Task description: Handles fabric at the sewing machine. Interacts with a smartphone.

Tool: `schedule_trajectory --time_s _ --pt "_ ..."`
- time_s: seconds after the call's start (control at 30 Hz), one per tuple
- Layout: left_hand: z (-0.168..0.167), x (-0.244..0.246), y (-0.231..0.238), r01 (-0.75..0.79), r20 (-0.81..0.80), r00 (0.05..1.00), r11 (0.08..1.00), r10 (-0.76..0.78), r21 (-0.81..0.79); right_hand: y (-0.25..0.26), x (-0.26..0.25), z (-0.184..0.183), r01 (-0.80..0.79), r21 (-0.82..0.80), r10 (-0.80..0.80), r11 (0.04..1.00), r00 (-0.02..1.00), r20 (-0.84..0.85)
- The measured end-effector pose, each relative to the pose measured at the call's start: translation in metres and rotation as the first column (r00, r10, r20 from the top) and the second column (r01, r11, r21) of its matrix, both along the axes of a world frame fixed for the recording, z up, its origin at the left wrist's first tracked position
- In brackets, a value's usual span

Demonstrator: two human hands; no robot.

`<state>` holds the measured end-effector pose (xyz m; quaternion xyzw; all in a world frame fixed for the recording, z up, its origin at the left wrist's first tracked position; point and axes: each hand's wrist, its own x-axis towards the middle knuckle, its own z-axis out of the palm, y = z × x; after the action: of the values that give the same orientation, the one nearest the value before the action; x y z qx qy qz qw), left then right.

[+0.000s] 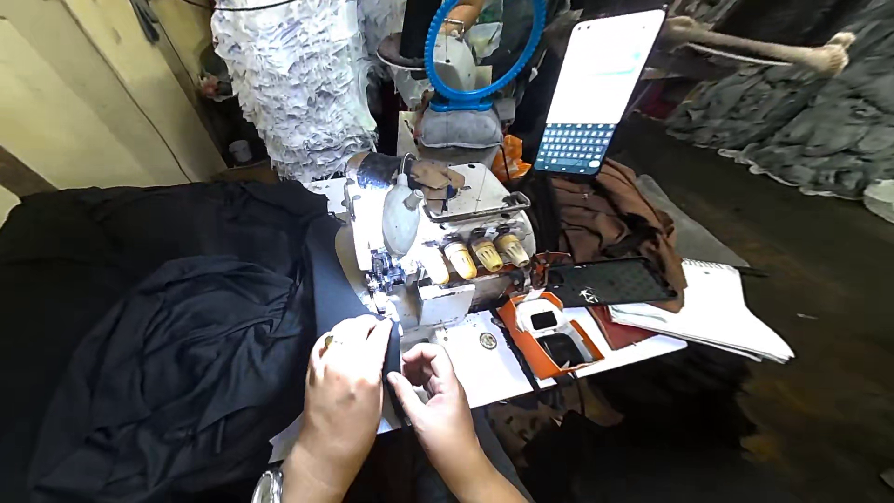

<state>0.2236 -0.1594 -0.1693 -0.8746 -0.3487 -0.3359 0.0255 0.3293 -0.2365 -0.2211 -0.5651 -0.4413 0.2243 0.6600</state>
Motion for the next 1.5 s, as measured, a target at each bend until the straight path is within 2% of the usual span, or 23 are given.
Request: schedule_trajectory --time_s 0.17,0.3,0.43,0.57,0.63,0.73,0.87,1.0,1.07,1.2,1.33,1.43,1.5 --pt "-0.017 -0.005 0.005 0.031 0.11 0.994 0.998 -0.025 -0.057 0.011 0.015 0.004 0.015 0.076 -0.037 0.997 0.95 0.309" --pt "-0.016 -0.006 0.01 0.035 0.096 0.995 0.995 -0.026 -0.096 0.017 0.02 0.015 0.089 0.042 -0.098 0.995 0.864 0.494" --pt "-0.009 -0.007 0.017 0.036 0.078 0.997 0.987 -0.024 -0.159 0.015 0.02 0.016 0.104 0.04 -0.109 0.994 0.847 0.521" --pt "0.015 0.0 0.043 -0.012 -0.021 1.0 0.894 0.003 -0.447 0.017 0.022 0.019 0.102 0.031 -0.103 0.994 0.85 0.516" --pt "0.027 0.005 0.066 -0.05 -0.063 0.998 0.866 0.022 -0.498 0.017 0.021 0.022 0.095 0.028 -0.096 0.995 0.859 0.503" --pt "0.028 0.011 0.092 -0.069 -0.011 0.997 0.909 0.071 -0.412 0.015 0.02 0.025 0.084 0.013 -0.079 0.996 0.866 0.494" --pt "0.02 0.009 0.098 0.027 0.209 0.976 0.922 0.059 -0.387 0.012 0.023 0.031 0.05 -0.04 -0.025 0.998 0.88 0.474" --pt "0.001 -0.004 0.083 0.006 0.469 0.876 0.971 0.11 -0.238 0.015 0.028 0.044 0.005 -0.058 0.02 0.998 0.905 0.426" --pt "-0.008 -0.013 0.059 0.019 0.56 0.827 0.993 0.051 -0.118 0.02 0.024 0.049 -0.023 -0.035 0.034 0.999 0.925 0.378" --pt "-0.019 -0.017 0.006 0.122 0.534 0.838 0.992 -0.111 0.016 0.028 0.013 0.045 -0.137 0.011 0.125 0.991 0.933 0.338" --pt "-0.025 -0.013 -0.009 0.15 0.471 0.863 0.983 -0.183 0.107 0.024 0.023 0.038 -0.175 -0.014 0.166 0.985 0.903 0.395" --pt "-0.029 -0.018 -0.011 0.093 0.409 0.9 0.983 -0.151 0.158 0.017 0.05 0.041 -0.051 -0.101 0.094 0.994 0.865 0.492" --pt "-0.034 -0.023 -0.012 -0.017 0.317 0.948 0.989 -0.032 0.148 0.012 0.067 0.047 0.018 -0.098 0.039 0.995 0.833 0.552"
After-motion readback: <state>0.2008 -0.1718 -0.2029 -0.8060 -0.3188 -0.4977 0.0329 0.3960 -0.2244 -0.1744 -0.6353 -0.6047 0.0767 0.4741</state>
